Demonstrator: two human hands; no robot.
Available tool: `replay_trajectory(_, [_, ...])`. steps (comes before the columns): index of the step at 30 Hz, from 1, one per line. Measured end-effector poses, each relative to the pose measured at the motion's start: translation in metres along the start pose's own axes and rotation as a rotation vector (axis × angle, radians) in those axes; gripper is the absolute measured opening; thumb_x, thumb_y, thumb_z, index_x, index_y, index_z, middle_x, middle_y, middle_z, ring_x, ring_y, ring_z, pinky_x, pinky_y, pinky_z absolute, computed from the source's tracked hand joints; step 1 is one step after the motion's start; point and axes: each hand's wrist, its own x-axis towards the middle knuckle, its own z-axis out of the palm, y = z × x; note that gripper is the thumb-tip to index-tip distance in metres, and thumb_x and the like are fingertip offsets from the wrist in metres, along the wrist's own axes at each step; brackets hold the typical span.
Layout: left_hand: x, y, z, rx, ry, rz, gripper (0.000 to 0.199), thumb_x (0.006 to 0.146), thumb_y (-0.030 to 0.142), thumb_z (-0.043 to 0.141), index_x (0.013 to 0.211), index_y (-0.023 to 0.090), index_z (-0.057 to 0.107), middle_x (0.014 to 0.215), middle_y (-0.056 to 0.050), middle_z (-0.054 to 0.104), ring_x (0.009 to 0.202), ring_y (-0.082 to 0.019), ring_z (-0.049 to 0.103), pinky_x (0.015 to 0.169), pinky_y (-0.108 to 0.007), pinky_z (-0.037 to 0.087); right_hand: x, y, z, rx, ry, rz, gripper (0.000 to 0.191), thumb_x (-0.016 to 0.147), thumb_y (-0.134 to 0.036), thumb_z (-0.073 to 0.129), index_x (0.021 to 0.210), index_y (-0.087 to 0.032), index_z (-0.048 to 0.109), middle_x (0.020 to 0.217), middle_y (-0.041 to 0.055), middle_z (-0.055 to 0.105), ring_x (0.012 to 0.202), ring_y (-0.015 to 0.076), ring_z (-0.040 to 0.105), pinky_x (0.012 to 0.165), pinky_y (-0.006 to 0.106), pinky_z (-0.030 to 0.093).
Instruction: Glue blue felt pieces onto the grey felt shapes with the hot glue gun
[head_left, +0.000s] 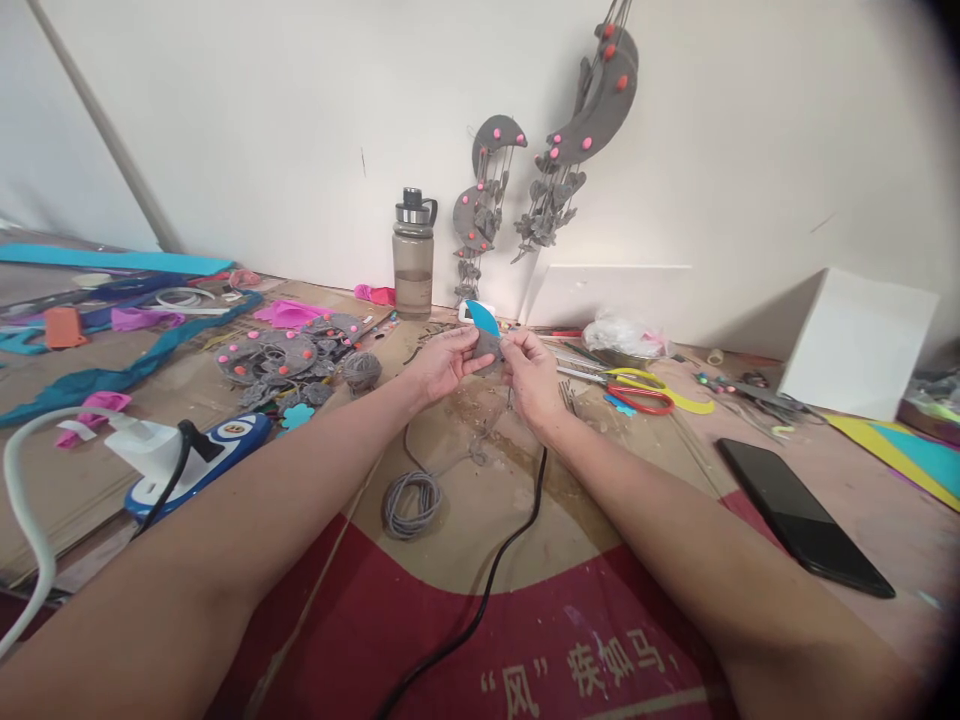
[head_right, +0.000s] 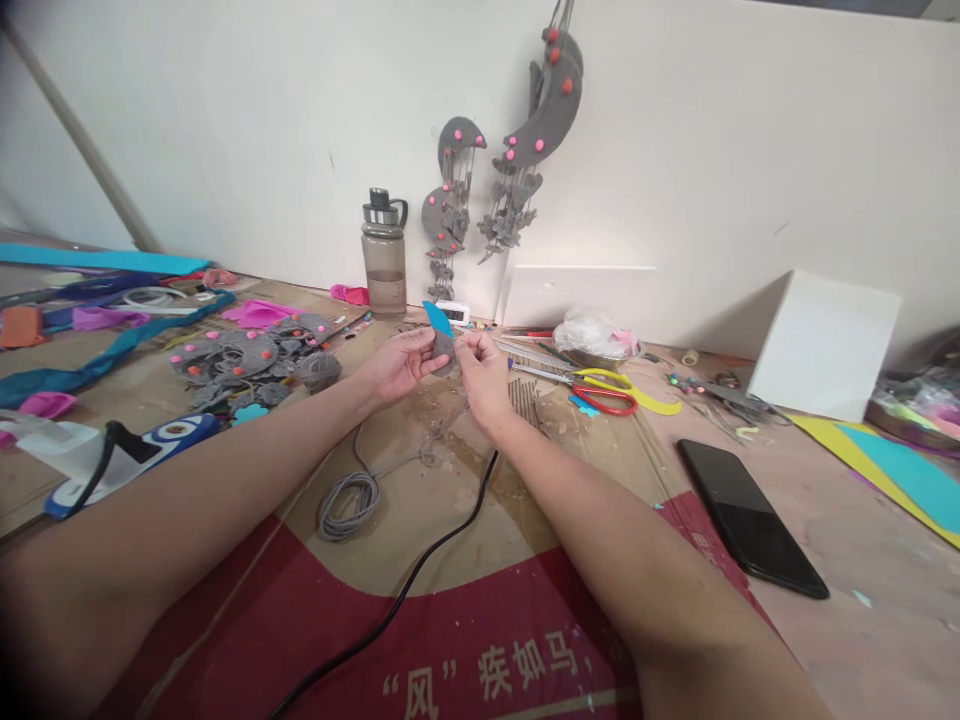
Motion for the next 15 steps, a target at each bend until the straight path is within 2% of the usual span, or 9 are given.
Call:
replay_trajectory(6, [-0.0026, 0.0018, 0.0014, 0.028, -0.001, -0.003, 0.013, 0.088, 0.011, 0.054, 0.082, 0.013, 0.066, 0.084, -0.004, 0.071, 0.075, -0.010, 0.065, 0.081, -0.027, 0.057, -0.0007, 0.0011, -0.0005, -0.015, -0.006, -0.005, 0.021, 0.077, -0.042, 0.060, 0.079, -0.022, 0.052, 0.062, -0.0067, 0.042, 0.049, 0.0079, 0.033, 0.046, 0.023, 0.026])
replay_trajectory(15, [-0.0026, 0.0006, 0.0041, 0.050, 0.053, -0.033, 0.007, 0.085, 0.011, 0.060, 0.079, 0.013, 0.062, 0.079, -0.003, 0.068, 0.065, -0.008, 0.064, 0.066, -0.022, 0.058, -0.0031, 0.0021, 0.0009, -0.006, -0.001, 0.009, 0.020, 0.076, -0.040, 0.061, 0.077, -0.022, 0.053, 0.056, -0.0077, 0.040, 0.046, 0.0080, 0.031, 0.045, 0.023, 0.025])
